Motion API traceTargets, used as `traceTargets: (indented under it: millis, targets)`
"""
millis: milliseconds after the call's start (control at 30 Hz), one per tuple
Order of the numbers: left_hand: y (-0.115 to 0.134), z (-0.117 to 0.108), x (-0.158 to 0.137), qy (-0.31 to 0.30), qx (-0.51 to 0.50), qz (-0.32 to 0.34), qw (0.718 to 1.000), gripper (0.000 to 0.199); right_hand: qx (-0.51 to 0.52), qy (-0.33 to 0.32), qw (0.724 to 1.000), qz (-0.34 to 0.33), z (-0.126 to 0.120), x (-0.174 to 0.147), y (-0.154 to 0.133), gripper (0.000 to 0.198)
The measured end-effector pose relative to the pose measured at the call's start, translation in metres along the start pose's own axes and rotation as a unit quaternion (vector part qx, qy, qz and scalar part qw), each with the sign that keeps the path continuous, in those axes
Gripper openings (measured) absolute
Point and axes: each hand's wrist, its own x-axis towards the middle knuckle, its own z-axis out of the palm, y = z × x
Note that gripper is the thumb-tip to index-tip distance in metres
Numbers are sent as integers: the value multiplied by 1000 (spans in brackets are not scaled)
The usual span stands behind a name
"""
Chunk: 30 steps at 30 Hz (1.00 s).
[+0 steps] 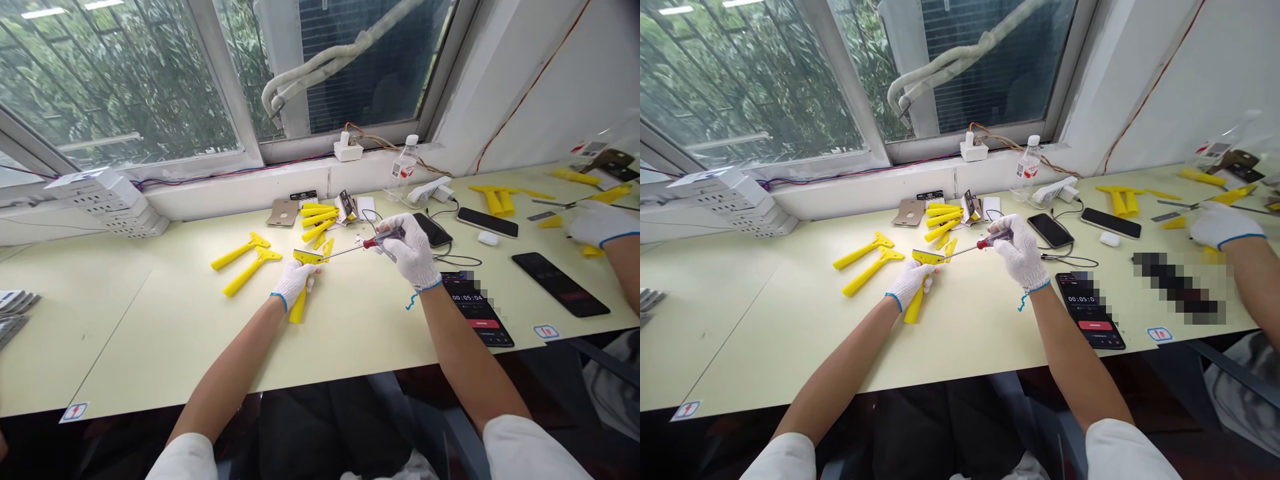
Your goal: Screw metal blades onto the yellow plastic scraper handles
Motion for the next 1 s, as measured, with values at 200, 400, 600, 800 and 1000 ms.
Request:
traceTargets:
  millis: [200, 400, 600, 800, 1000]
  targets:
    - [8, 2, -6, 8, 10, -4, 1000, 17, -79, 8, 995, -63, 0, 2, -10, 19]
    - [5, 1, -4, 6, 14, 5, 1000, 17, -38, 13, 996, -74, 3, 2, -7, 19]
    - [-1, -1, 1, 2, 4, 7, 1000, 17, 30, 2, 995, -92, 3, 3, -4, 21]
    - [3, 0, -4, 2, 26, 8, 1000, 17, -58, 44, 991, -109, 6, 3, -5, 19]
    - [-4, -2, 2, -1, 29, 15, 999, 19, -146, 105, 980, -82, 9, 1, -5, 23]
